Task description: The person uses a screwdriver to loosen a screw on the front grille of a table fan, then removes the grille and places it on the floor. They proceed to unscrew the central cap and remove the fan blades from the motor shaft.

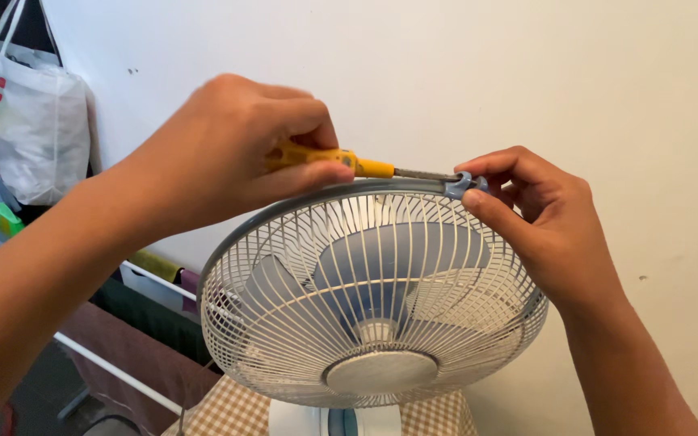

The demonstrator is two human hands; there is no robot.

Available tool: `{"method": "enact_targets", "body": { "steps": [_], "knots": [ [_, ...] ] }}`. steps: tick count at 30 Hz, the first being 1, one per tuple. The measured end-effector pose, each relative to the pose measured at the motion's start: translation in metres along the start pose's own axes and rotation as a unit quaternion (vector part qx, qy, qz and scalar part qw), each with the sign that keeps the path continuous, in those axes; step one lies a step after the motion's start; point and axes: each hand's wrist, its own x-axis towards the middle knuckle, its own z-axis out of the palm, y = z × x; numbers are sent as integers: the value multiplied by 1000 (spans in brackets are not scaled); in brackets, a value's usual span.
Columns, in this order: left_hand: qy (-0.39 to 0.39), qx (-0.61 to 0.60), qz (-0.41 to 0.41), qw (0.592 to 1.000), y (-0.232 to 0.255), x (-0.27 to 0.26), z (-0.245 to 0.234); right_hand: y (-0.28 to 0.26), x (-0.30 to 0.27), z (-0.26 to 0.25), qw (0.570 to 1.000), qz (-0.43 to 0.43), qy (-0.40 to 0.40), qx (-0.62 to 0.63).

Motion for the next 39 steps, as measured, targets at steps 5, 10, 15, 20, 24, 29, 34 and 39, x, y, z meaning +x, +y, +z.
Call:
{"method": "enact_targets", "body": {
  "steps": [5, 10, 15, 20, 24, 29, 34, 39],
  "knots": [
    [-80, -40, -189, 978, 6, 4, 3, 1, 0, 0, 1000, 1, 5, -13],
    [-100, 18, -143, 984, 10, 2, -1, 3, 0, -1, 1000, -16, 3, -7],
    [-37, 74, -103, 991, -1, -31, -14, 7, -2, -3, 999, -36, -4, 0],
    [99, 78, -196, 972, 34, -156, 9, 8, -4, -1, 997, -79, -9, -20],
    [66, -115, -193, 972, 94, -260, 120, 1, -7, 5, 997, -67, 28, -40],
    [-220, -318, -267, 883, 140, -336, 280, 6, -8, 3, 994, -107, 0, -31],
    [-185, -306, -181, 916, 171, -371, 341, 32, -41, -4, 989, -128, 70, -40],
    [-142, -448, -398, 788, 190, -326, 323, 77, -197, 50, 949, -146, 279, -2]
  ]
}}
